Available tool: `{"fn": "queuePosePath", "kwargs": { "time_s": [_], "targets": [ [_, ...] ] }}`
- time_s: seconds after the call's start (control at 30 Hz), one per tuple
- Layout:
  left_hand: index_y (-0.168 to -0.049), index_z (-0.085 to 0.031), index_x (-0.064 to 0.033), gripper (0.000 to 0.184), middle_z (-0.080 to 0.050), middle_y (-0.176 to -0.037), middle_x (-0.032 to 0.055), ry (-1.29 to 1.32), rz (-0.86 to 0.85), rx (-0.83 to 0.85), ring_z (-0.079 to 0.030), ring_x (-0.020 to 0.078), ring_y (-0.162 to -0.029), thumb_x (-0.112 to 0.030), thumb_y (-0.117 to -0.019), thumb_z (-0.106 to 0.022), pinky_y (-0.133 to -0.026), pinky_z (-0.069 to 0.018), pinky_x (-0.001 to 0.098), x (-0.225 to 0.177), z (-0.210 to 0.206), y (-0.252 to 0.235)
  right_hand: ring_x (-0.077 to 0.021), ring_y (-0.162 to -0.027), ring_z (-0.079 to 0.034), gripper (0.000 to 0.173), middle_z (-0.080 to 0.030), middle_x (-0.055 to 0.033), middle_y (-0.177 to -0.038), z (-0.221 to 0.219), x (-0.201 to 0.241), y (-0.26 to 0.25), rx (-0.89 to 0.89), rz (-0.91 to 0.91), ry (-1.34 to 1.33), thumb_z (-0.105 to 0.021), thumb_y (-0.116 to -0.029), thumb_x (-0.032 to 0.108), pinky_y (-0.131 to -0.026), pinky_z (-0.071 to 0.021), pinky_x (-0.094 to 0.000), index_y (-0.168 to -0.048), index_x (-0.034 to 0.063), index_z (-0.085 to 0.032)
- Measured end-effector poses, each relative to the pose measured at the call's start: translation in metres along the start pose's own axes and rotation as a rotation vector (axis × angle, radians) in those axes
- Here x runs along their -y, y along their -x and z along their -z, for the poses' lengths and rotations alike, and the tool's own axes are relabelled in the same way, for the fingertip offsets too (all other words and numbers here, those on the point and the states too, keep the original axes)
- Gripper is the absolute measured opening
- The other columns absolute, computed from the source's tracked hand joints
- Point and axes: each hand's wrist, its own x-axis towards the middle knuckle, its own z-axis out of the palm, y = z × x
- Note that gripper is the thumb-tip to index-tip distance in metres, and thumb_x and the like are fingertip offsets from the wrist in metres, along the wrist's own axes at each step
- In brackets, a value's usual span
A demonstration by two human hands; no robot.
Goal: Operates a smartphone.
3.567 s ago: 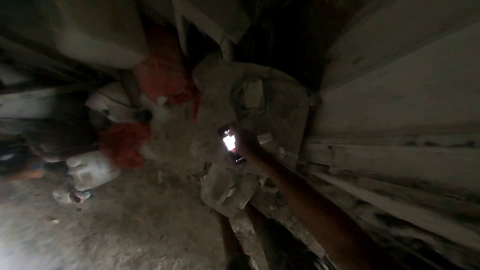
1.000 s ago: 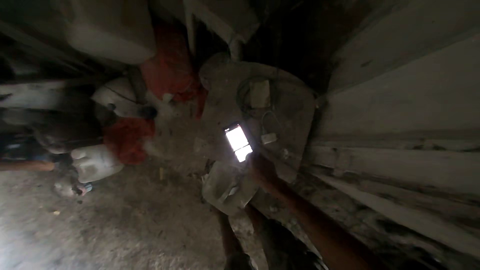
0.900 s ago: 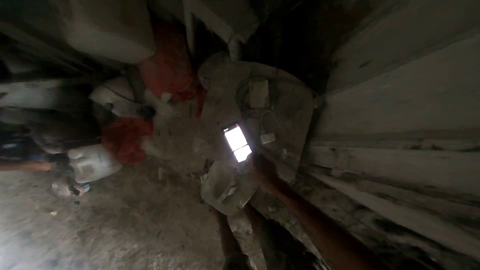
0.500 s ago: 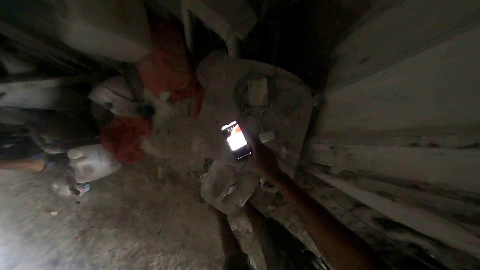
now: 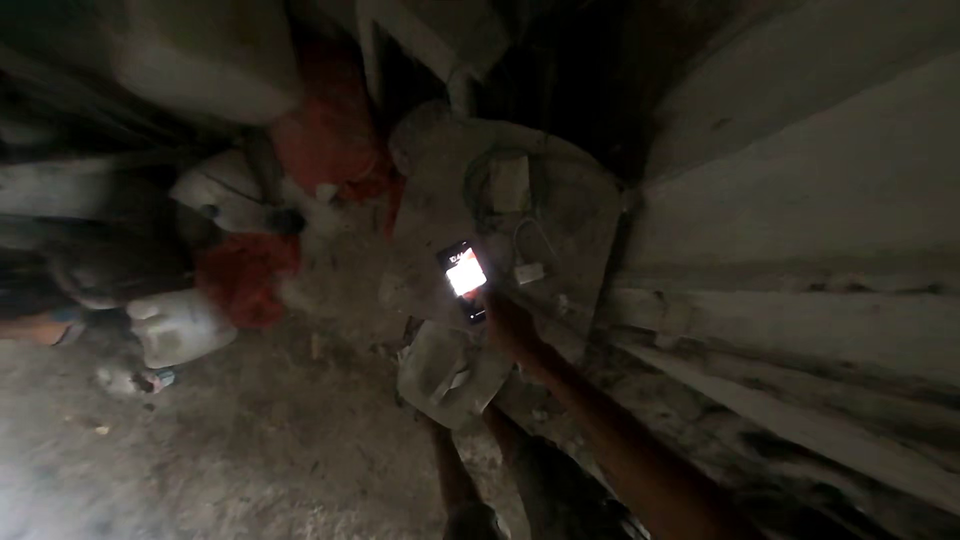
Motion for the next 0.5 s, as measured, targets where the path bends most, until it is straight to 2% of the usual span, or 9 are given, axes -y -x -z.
{"fn": "queuePosePath", "kwargs": {
  "time_s": [0.13,0.2,0.23,0.27,0.3,0.37,0.43,0.47,0.5],
  "targets": [
    [-0.152,-0.041,-0.0120,0.055,-0.057,-0.143,0.0163,0.106,0.014,0.008,-0.059,0.0304,-0.126,-0.044,-0.1081,-0.045,-0.101,-0.0537,0.0542,0.039,-0.005,-0.019,-0.0308,-0.125,-0.063,0.037,-0.047,-0.0111,-0.157,-0.003,0.007,-0.011,-0.061,0.030,-0.036,-0.058,-0.1000,0.011,-0.095,-0.0573,-0.0471,-0.137,0.0075,-0.059],
    [-0.152,-0.042,-0.0143,0.056,-0.058,-0.142,0.0148,0.195,0.032,0.023,-0.060,0.0290,-0.125,-0.049,-0.1083,-0.041,-0.099,-0.0542,0.0546,0.042,-0.006,-0.020,-0.0323,-0.122,-0.064,0.043,-0.047,-0.0121,-0.156,-0.003,0.007,0.007,-0.072,0.055,-0.048,-0.063,-0.0989,0.012,-0.092,-0.0585,-0.0491,-0.141,0.0085,-0.057],
    [-0.151,-0.044,-0.0129,0.054,-0.058,-0.141,0.0154,0.174,0.017,0.025,-0.060,0.0292,-0.124,-0.047,-0.1086,-0.041,-0.099,-0.0543,0.0543,0.037,-0.006,-0.018,-0.0344,-0.115,-0.067,0.040,-0.052,-0.0151,-0.151,-0.006,0.005,0.023,-0.099,0.085,-0.062,-0.066,-0.0977,0.011,-0.085,-0.0603,-0.0512,-0.137,0.0085,-0.058],
    [-0.150,-0.045,-0.0110,0.052,-0.057,-0.141,0.0166,0.113,-0.008,0.030,-0.059,0.0299,-0.125,-0.042,-0.1086,-0.044,-0.101,-0.0536,0.0541,0.032,-0.005,-0.015,-0.0342,-0.114,-0.067,0.041,-0.052,-0.0154,-0.149,-0.011,-0.001,0.038,-0.089,0.101,-0.070,-0.065,-0.0979,0.011,-0.086,-0.0604,-0.0515,-0.138,0.0089,-0.058],
    [-0.151,-0.045,-0.0103,0.051,-0.056,-0.143,0.0169,0.060,-0.030,0.039,-0.058,0.0302,-0.127,-0.039,-0.1083,-0.046,-0.103,-0.0526,0.0538,0.027,-0.004,-0.013,-0.0340,-0.122,-0.064,0.044,-0.052,-0.0154,-0.150,-0.016,-0.007,0.051,-0.027,0.082,-0.083,-0.063,-0.0992,0.012,-0.095,-0.0570,-0.0521,-0.143,0.0078,-0.055],
    [-0.151,-0.045,-0.0102,0.050,-0.057,-0.143,0.0172,0.089,-0.045,0.039,-0.058,0.0302,-0.127,-0.038,-0.1087,-0.047,-0.103,-0.0521,0.0535,0.026,-0.005,-0.012,-0.0339,-0.141,-0.049,0.052,-0.047,-0.0186,-0.156,-0.024,-0.020,0.080,0.182,0.010,-0.128,-0.052,-0.1046,0.016,-0.116,-0.0409,-0.0508,-0.154,0.0039,-0.043],
    [-0.149,-0.047,-0.0091,0.051,-0.058,-0.141,0.0165,-0.014,-0.107,0.000,-0.059,0.0287,-0.126,-0.037,-0.1069,-0.051,-0.102,-0.0536,0.0510,0.032,-0.009,-0.009,-0.0364,-0.140,-0.050,0.047,-0.052,-0.0231,-0.149,-0.021,-0.029,0.118,0.355,-0.085,-0.140,-0.047,-0.1071,0.021,-0.118,-0.0376,-0.0512,-0.150,0.0010,-0.047],
    [-0.148,-0.047,-0.0058,0.056,-0.057,-0.142,0.0182,-0.190,-0.142,-0.005,-0.058,0.0302,-0.128,-0.035,-0.1023,-0.060,-0.104,-0.0524,0.0505,0.027,-0.008,-0.001,-0.0374,-0.136,-0.053,0.045,-0.055,-0.0236,-0.145,-0.016,-0.031,0.138,0.446,-0.148,-0.122,-0.046,-0.1082,0.023,-0.116,-0.0394,-0.0518,-0.147,0.0008,-0.050],
    [-0.147,-0.048,-0.0015,0.069,-0.056,-0.142,0.0218,-0.404,-0.149,0.023,-0.055,0.0344,-0.130,-0.036,-0.0924,-0.073,-0.106,-0.0499,0.0523,0.009,-0.003,0.014,-0.0387,-0.135,-0.054,0.046,-0.056,-0.0240,-0.144,-0.013,-0.034,0.157,0.558,-0.219,-0.088,-0.044,-0.1095,0.026,-0.115,-0.0403,-0.0533,-0.147,0.0014,-0.050]
  ]
}}
